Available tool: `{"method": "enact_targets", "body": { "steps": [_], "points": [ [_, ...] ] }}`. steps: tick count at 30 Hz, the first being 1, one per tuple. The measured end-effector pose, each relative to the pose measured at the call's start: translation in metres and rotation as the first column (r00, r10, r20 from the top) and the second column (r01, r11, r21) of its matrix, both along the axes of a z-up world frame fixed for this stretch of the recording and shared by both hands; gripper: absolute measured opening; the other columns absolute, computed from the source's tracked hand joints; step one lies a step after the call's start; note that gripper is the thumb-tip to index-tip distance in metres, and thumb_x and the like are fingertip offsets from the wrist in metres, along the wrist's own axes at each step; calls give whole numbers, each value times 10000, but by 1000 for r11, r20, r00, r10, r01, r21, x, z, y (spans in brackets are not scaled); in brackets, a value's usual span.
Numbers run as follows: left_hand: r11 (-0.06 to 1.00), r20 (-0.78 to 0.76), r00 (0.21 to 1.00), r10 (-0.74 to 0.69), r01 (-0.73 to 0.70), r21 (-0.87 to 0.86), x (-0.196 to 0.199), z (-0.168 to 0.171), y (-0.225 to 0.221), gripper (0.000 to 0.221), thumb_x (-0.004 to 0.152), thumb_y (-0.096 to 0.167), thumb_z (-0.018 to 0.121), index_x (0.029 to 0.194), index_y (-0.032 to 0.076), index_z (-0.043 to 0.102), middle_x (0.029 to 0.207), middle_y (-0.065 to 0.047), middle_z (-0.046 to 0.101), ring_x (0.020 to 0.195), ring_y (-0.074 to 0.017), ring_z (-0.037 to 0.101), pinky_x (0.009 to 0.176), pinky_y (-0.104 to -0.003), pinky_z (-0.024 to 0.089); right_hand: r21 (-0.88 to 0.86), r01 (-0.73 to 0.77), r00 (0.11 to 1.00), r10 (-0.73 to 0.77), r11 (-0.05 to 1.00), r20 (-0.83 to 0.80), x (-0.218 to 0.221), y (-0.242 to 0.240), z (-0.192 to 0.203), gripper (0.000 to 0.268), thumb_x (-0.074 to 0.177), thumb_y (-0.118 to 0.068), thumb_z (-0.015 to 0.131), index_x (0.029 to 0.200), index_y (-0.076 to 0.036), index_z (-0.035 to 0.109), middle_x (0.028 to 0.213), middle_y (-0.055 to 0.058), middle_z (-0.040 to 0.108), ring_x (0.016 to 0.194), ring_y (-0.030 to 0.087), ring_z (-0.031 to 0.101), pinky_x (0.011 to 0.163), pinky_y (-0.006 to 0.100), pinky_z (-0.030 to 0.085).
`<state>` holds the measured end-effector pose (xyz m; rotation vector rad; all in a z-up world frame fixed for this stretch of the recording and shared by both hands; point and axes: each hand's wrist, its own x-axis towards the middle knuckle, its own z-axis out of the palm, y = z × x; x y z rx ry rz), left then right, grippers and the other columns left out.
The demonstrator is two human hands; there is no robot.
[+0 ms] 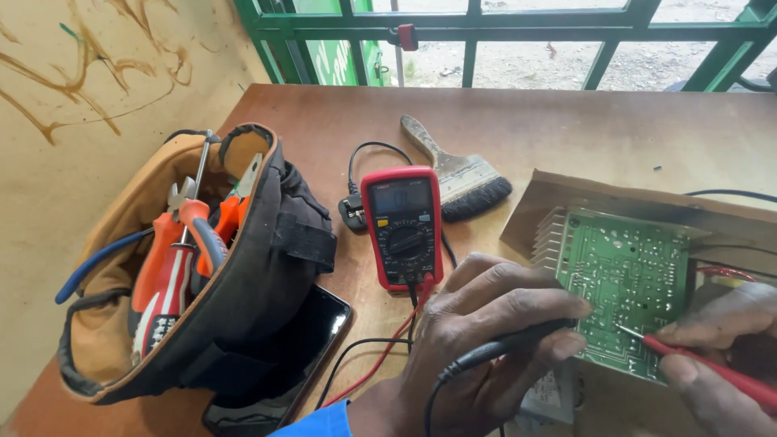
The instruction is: Testing a circuit board using a digital multimeter to diagnose electrical issues.
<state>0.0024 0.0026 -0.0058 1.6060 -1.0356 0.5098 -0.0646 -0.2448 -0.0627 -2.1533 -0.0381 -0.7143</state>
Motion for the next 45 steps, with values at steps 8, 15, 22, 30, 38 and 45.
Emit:
{"method": "enact_targets", "body": {
  "steps": [8,15,22,30,38,45],
  "points": [
    [1000,7,1000,-21,21,17,1,0,-2,178,1052,206,586,1117,69,680,1046,-71,717,941,-234,722,956,-382,520,31,8,999,-7,999,-42,-2,9,19,146,782,-190,728,792,-52,681,734,33,665,625,111,583,611,216,427],
    [997,-18,998,-53,54,52,0,5,0,215,1068,231,539,1130,70,668,1066,-82,722,959,-235,706,957,-378,503,12,40,998,-39,999,-58,-4,19,36,92,765,-134,696,799,-50,712,705,39,654,648,131,583,603,241,443],
    [995,-6,998,-57,57,86,1,5,0,231,1075,222,502,1119,60,660,1073,-62,714,976,-220,694,971,-374,486,17,41,999,-41,999,9,-4,24,35,54,740,-29,702,783,-42,672,729,40,634,674,121,578,656,221,461],
    [994,-10,998,-61,62,86,1,4,0,238,1076,223,501,1123,56,664,1059,-56,711,973,-222,687,969,-379,480,-45,74,997,-75,996,-24,-5,25,39,56,744,-76,725,794,-58,705,704,30,619,653,120,556,620,233,418],
    [994,-2,998,-64,64,86,2,3,0,224,1070,221,515,1109,57,662,1063,-56,714,965,-226,685,964,-382,481,-20,92,995,-93,996,-40,-7,26,37,74,749,-71,726,806,-38,691,745,53,631,669,132,555,617,237,410],
    [994,-19,998,-66,67,89,1,5,0,244,1077,234,493,1114,60,660,1070,-61,708,975,-226,676,974,-376,476,-113,111,991,-118,987,-59,-7,25,42,65,736,-129,732,777,-80,723,728,21,652,692,123,570,663,245,395]
  ]
}}
